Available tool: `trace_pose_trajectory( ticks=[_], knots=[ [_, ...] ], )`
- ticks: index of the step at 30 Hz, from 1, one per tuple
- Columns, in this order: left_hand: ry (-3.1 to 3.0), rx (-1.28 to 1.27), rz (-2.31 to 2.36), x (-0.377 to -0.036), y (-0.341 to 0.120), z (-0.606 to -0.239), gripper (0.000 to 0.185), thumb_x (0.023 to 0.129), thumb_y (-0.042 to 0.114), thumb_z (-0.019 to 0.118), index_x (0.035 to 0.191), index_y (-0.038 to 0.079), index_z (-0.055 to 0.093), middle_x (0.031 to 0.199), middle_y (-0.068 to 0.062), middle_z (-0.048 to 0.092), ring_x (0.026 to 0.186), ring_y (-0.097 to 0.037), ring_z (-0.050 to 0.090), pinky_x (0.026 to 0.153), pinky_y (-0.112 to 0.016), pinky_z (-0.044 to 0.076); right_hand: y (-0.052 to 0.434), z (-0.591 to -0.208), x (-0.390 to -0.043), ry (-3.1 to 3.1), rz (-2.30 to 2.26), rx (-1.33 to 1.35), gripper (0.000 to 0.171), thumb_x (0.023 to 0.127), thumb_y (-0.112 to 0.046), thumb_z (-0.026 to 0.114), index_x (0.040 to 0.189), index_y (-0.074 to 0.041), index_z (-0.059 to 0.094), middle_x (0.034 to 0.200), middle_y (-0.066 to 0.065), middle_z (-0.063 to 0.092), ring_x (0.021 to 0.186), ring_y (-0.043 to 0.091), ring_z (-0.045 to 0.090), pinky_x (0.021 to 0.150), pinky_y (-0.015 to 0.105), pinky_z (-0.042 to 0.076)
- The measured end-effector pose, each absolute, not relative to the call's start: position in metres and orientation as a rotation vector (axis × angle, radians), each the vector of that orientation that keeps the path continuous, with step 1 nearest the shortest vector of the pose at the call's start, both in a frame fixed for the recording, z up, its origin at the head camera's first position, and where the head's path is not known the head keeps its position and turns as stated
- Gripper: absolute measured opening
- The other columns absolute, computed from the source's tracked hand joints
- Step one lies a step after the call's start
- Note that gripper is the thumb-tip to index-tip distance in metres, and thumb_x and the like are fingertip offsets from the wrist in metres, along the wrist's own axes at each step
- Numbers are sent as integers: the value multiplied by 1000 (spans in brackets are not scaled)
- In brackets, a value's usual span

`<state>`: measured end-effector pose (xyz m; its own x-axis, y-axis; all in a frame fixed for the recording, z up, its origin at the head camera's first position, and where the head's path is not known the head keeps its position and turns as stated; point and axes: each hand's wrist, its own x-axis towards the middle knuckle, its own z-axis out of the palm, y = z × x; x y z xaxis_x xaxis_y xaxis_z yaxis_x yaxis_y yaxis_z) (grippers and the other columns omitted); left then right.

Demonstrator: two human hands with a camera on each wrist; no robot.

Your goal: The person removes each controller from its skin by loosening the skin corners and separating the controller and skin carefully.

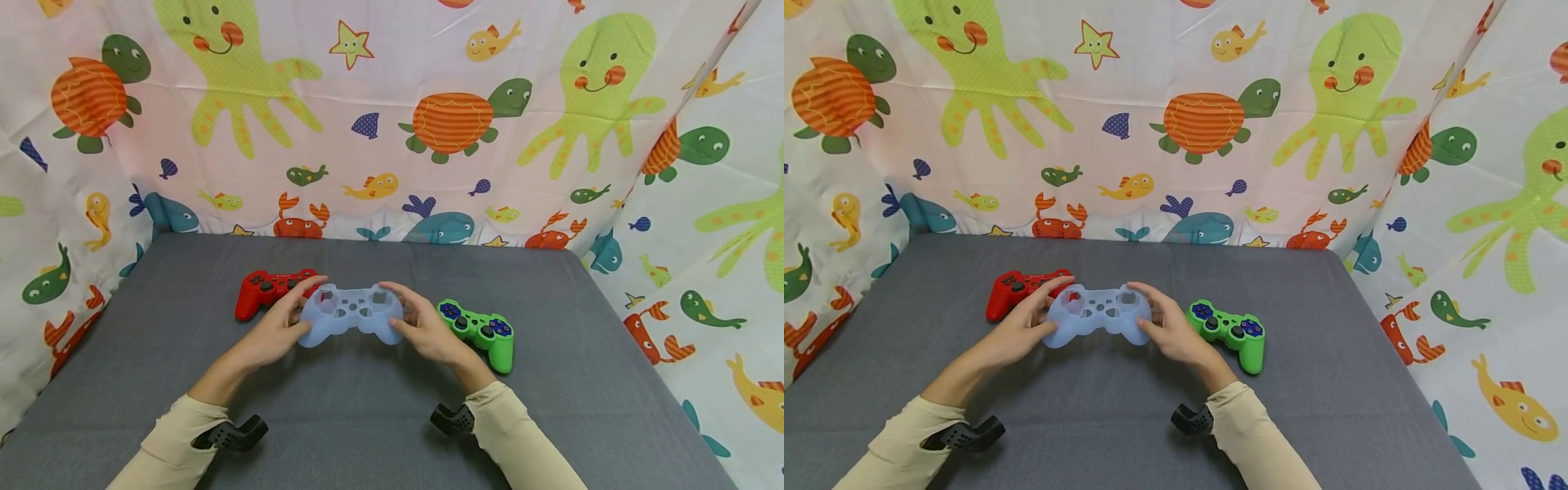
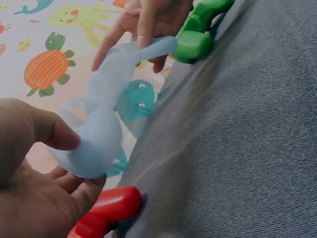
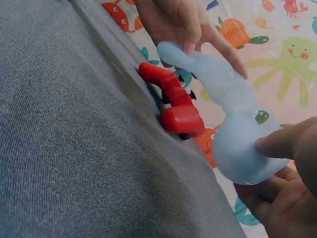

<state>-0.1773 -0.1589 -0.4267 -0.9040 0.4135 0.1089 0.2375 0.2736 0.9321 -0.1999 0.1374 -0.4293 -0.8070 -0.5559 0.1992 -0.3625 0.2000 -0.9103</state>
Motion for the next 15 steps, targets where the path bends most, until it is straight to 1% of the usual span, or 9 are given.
trace_pose_trajectory(
  ticks=[3,5,6,8,11,15],
  knots=[
    [2367,667,1663,-177,-160,-426,76,91,-14,43,158,21,33,149,-19,44,113,-33,55,75,-29,51,138,-430,-200,2257,-1637,-894,59,99,8,51,154,-9,38,137,29,51,96,28,67,74,27,55],
    [2363,697,1641,-177,-161,-425,75,91,-15,42,158,18,34,159,-17,36,122,-36,51,80,-28,50,138,-431,-201,2236,-1634,-898,58,100,9,50,154,-8,38,142,29,47,94,28,66,72,30,54],
    [2366,710,1631,-177,-161,-426,75,90,-15,42,158,17,35,161,-16,33,124,-38,50,81,-29,50,138,-432,-201,2227,-1638,-897,57,100,9,50,154,-7,39,145,29,45,94,29,66,71,31,53],
    [2379,722,1617,-177,-162,-426,74,91,-15,42,158,16,36,164,-15,30,129,-40,48,84,-30,49,138,-432,-202,2223,-1644,-888,57,99,9,51,153,-6,40,150,27,43,94,29,66,70,33,53],
    [2418,724,1577,-175,-162,-425,73,93,-13,44,159,19,35,164,-16,30,133,-42,46,88,-35,49,139,-433,-203,2232,-1652,-874,58,98,10,54,152,-6,42,151,26,44,95,31,68,68,32,52],
    [2453,708,1510,-173,-162,-424,76,96,-9,48,160,28,31,163,-16,28,139,-40,38,98,-48,47,140,-434,-203,2241,-1653,-860,58,98,9,56,152,-5,42,151,26,45,103,36,70,73,27,56]
  ],
)
